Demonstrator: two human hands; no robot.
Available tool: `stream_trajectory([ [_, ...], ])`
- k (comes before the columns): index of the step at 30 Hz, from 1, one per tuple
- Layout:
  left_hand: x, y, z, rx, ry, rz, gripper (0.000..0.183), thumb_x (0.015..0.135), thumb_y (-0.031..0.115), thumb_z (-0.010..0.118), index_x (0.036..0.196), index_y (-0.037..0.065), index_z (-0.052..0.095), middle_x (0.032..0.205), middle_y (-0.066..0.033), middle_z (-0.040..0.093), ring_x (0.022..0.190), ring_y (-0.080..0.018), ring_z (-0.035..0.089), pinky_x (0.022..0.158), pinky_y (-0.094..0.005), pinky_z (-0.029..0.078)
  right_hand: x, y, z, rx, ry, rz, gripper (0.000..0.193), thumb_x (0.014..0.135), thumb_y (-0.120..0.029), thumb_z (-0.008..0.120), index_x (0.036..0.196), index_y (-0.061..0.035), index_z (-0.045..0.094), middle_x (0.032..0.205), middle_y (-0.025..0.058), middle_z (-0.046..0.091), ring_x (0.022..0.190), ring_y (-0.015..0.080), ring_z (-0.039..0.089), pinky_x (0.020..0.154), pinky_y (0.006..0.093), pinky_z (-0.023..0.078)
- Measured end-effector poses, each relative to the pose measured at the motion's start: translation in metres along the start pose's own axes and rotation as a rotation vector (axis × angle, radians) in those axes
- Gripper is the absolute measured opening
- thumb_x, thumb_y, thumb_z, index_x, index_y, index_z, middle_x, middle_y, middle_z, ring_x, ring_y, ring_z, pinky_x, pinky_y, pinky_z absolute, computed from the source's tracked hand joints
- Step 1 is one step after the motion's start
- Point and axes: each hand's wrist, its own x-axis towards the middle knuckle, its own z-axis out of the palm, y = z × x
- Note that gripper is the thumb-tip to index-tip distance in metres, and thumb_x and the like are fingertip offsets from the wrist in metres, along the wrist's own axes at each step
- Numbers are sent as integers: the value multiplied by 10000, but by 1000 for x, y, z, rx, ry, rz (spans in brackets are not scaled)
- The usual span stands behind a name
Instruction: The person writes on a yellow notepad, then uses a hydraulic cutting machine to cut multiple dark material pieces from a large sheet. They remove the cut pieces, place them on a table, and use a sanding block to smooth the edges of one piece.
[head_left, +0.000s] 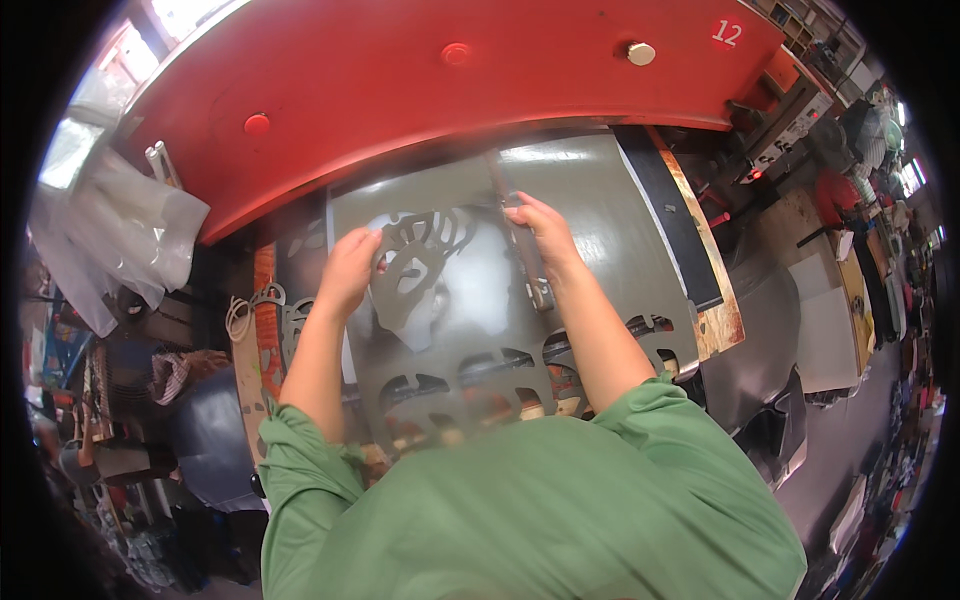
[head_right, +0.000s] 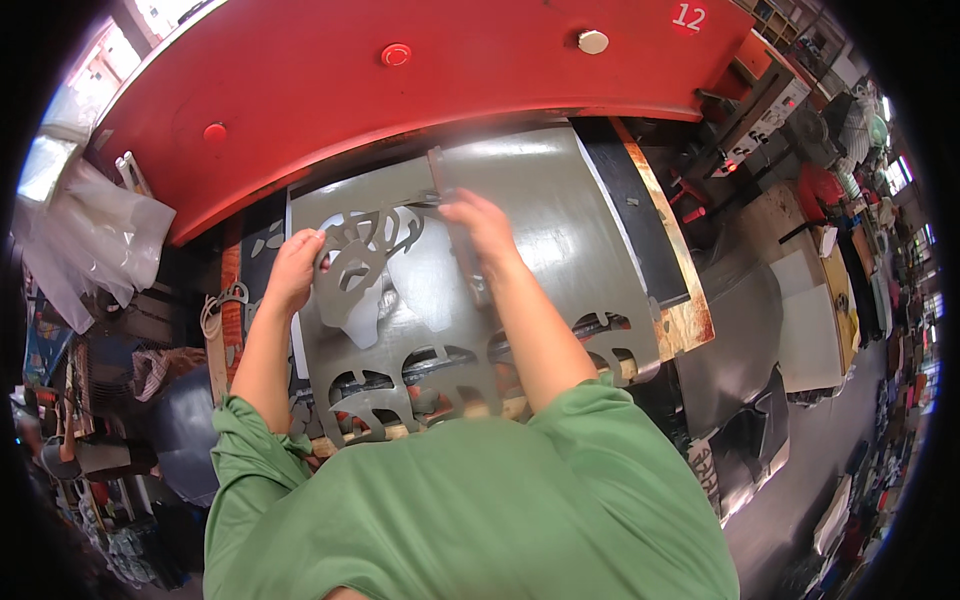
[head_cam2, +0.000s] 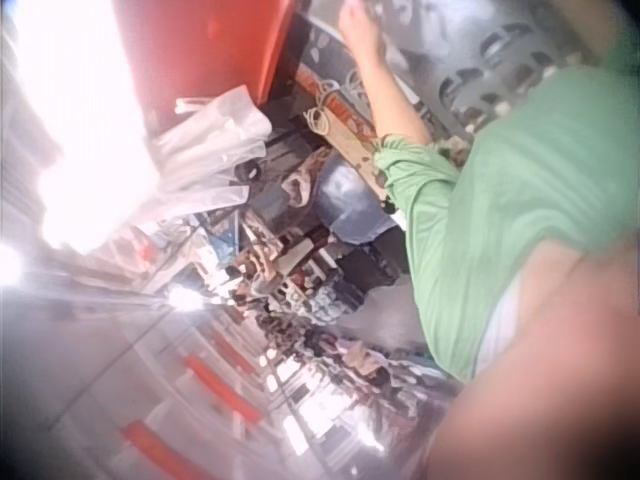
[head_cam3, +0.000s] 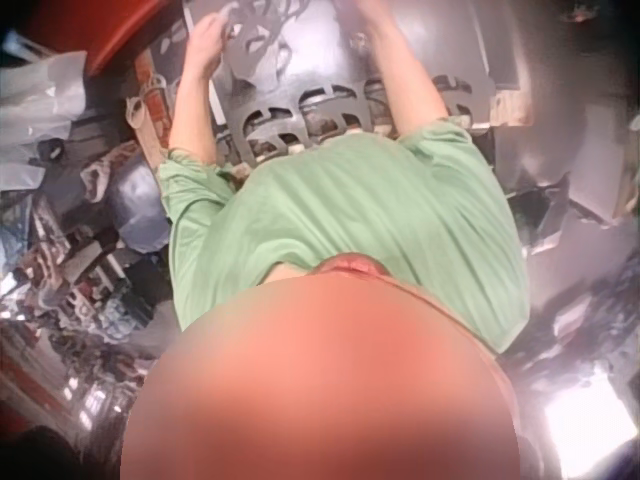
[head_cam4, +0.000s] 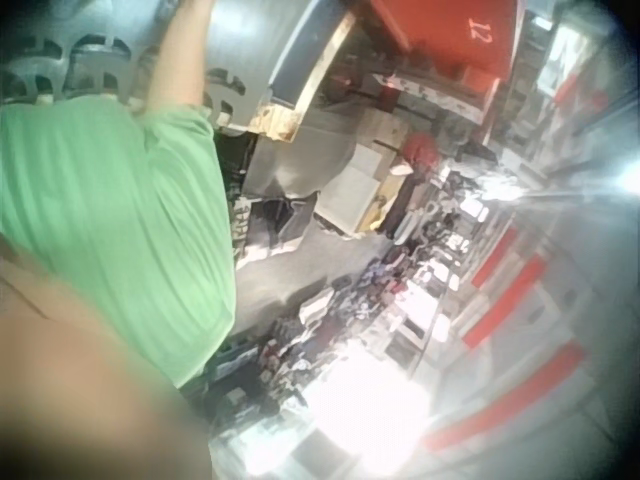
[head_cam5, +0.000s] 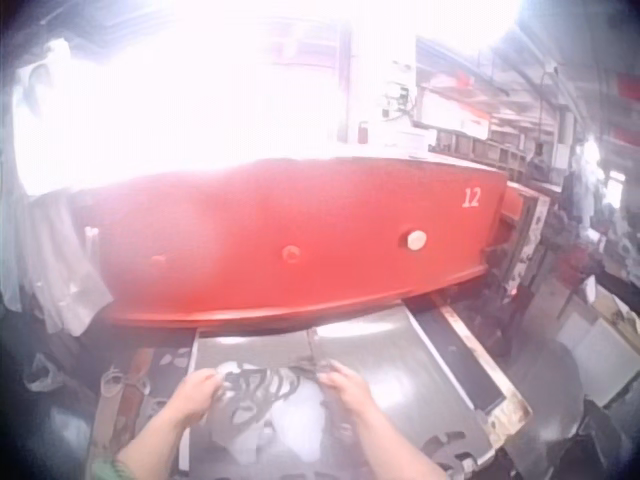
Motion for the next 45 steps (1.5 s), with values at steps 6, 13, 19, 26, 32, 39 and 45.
stream_trajectory([
  [6,58,12,-8,321,-281,-248,432,899,262,637,1281,87,537,1072,-45,688,982,-124,616,817,-277,471,7,14,-4,24,3,-27,791,786,-235,722,1448,70,417,1439,215,495,1338,279,462,1107,368,338],
  [13,119,13,71,468,-136,-302,486,926,484,612,1129,43,594,982,-53,692,919,-212,641,829,-402,484,8,14,-12,125,-26,48,819,778,-239,722,1463,69,394,1399,199,525,1298,258,483,1087,363,355],
  [19,75,16,96,992,19,374,338,956,341,572,866,21,635,834,-229,670,831,-432,638,714,-499,507,9,15,-12,184,-47,39,847,775,-240,728,1471,81,368,1345,188,550,1236,236,516,1060,355,377],
  [26,0,90,94,1136,386,1124,283,853,230,700,688,98,511,582,-69,546,534,-277,570,511,-387,449,2,7,7,135,85,10,832,765,-190,752,1454,94,381,1316,173,570,1203,224,541,1046,343,397],
  [32,-48,128,-19,284,472,506,325,1006,282,573,737,108,519,598,40,469,521,-89,471,484,-290,368,9,1,4,145,-14,-26,750,786,-148,728,1437,69,426,1264,139,605,1150,190,572,996,310,435],
  [39,-50,-47,-129,871,550,-151,413,976,416,572,939,8,623,822,-147,663,802,-326,645,749,-424,484,-4,-18,-10,-578,147,-165,826,684,-283,770,1425,-37,499,1388,122,553,1223,246,544,1042,390,407],
  [45,-59,-96,-112,1045,765,75,595,902,408,662,1295,-20,532,1286,-247,534,1200,-403,509,1023,-465,406,-7,-10,-1,-1403,342,-69,841,615,-365,755,1415,-212,547,1552,83,403,1343,481,374,1060,574,333],
])
